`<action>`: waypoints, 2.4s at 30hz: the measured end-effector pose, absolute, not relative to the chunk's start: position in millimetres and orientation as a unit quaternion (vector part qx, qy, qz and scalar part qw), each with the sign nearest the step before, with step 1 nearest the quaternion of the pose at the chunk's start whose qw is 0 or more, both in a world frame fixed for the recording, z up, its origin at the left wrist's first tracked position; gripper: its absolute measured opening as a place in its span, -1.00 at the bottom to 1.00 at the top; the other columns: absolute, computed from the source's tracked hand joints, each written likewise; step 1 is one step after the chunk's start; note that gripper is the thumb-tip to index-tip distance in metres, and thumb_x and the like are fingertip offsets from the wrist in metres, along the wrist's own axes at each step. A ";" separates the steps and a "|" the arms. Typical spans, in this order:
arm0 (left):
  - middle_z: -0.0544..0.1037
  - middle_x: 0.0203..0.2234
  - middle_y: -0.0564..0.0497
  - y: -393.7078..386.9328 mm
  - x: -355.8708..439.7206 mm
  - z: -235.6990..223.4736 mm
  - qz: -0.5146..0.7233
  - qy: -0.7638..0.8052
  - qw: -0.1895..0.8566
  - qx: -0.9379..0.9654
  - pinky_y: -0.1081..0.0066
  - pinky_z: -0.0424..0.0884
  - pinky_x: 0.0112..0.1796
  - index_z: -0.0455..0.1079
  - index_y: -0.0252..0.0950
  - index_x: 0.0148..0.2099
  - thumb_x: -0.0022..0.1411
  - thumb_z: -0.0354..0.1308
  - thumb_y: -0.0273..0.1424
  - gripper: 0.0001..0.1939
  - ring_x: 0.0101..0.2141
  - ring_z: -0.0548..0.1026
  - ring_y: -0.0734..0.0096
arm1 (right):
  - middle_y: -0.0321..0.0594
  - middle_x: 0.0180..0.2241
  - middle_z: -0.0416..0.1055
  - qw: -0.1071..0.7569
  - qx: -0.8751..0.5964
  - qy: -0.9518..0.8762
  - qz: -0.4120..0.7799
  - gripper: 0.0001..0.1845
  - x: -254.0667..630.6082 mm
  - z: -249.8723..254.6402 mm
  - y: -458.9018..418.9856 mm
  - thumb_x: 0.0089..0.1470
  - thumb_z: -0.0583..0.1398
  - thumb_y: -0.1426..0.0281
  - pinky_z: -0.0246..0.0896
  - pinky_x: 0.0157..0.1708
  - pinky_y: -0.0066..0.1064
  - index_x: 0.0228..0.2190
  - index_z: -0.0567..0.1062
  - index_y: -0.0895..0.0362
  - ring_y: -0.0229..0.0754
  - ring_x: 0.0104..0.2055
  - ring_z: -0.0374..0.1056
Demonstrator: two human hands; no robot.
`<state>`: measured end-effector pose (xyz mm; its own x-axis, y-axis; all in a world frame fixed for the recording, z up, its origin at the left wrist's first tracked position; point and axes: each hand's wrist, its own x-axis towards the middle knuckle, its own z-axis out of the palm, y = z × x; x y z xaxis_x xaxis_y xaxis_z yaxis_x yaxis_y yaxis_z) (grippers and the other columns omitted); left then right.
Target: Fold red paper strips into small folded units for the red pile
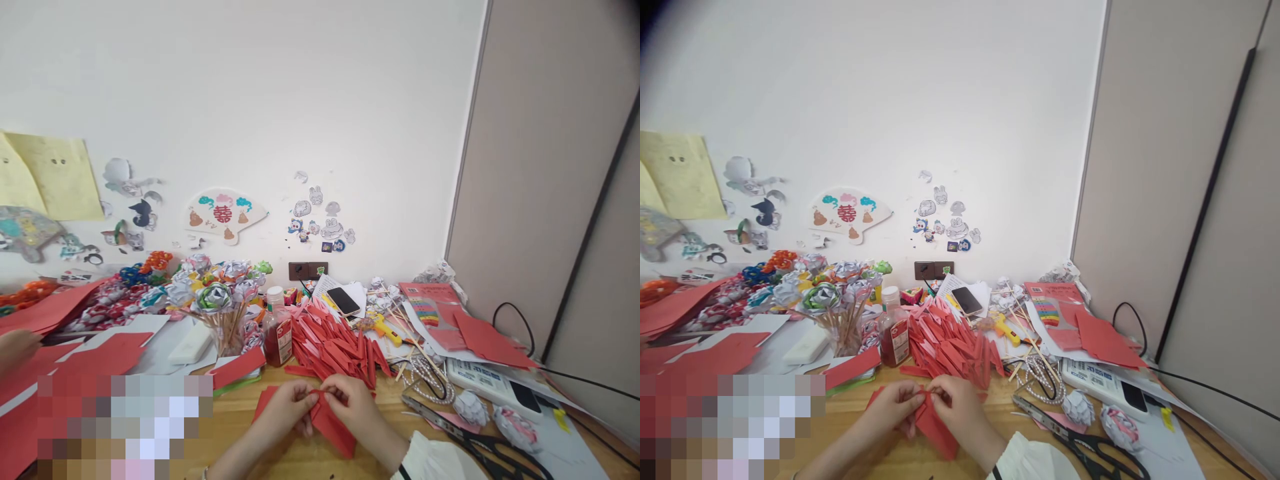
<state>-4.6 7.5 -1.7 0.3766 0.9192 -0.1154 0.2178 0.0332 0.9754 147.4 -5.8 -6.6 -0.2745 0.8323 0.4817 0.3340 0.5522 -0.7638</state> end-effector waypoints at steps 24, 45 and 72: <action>0.30 -0.87 0.19 0.3 -2.8 9.9 0.344 0.489 0.619 0.509 0.56 0.22 -0.73 0.16 -0.29 -0.56 -0.16 0.01 -0.34 -0.88 -0.78 0.37 0.49 | -0.27 -0.36 0.43 0.422 -0.395 -0.801 0.158 -0.75 147.5 -1.9 -13.8 -0.07 0.03 0.58 0.13 -0.27 -0.47 -0.37 0.43 0.10 -0.26 -0.29 0.30; 0.39 -0.84 0.15 10.7 -8.8 -7.7 0.301 0.478 0.584 0.583 0.54 0.22 -0.68 0.17 -0.30 -0.54 -0.22 0.14 -0.08 -0.61 -0.76 0.38 0.49 | -0.25 -0.38 0.43 0.426 -0.403 -0.789 0.183 -0.76 147.2 0.8 -13.1 -0.09 0.03 0.57 0.14 -0.29 -0.44 -0.38 0.43 0.12 -0.23 -0.32 0.30; 0.39 -0.85 0.14 6.2 -5.2 5.8 0.317 0.478 0.555 0.603 0.56 0.13 -0.69 0.19 -0.30 -0.56 -0.25 0.09 0.01 -0.55 -0.76 0.36 0.48 | -0.26 -0.46 0.41 0.452 -0.394 -0.748 0.285 -0.85 148.4 -2.7 -8.7 -0.06 0.07 0.45 0.15 -0.41 -0.50 -0.41 0.43 0.16 -0.26 -0.41 0.30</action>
